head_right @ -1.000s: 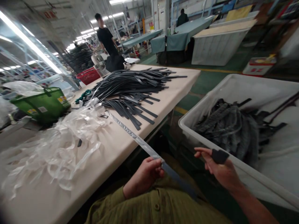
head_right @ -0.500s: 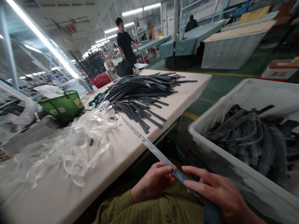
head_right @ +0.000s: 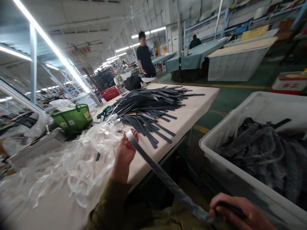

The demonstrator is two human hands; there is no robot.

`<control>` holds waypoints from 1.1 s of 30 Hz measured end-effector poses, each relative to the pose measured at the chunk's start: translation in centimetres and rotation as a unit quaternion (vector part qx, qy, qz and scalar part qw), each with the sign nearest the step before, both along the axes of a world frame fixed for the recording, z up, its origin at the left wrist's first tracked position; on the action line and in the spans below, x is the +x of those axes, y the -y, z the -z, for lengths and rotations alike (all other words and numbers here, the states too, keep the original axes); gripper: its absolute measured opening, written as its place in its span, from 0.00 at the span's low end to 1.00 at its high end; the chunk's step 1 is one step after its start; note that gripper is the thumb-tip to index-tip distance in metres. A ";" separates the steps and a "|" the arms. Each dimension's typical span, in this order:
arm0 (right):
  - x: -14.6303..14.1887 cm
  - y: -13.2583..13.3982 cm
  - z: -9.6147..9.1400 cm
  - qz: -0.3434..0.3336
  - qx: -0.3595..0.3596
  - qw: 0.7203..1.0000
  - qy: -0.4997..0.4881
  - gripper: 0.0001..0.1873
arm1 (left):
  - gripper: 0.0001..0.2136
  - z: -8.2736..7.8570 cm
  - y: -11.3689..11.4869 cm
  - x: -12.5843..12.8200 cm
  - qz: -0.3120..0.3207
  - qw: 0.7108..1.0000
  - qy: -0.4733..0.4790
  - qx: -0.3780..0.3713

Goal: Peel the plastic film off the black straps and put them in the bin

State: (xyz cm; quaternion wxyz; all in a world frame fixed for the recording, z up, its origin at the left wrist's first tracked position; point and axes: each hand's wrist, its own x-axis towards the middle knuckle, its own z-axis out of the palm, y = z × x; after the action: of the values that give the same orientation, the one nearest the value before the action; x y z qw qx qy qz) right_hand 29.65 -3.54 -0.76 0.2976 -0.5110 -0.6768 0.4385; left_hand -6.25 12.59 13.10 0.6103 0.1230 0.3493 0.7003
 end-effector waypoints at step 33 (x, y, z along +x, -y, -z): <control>-8.4 -4.6 -9.2 0.061 0.137 0.975 -0.165 0.20 | 0.22 10.1 10.5 9.6 0.334 0.764 -0.529 0.156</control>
State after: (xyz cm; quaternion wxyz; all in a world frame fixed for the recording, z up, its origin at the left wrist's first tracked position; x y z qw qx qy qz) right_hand 21.30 1.02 8.39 0.4982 -0.4261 -0.6400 0.4008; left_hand 3.34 2.12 2.96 0.4960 0.6763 0.4398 0.3212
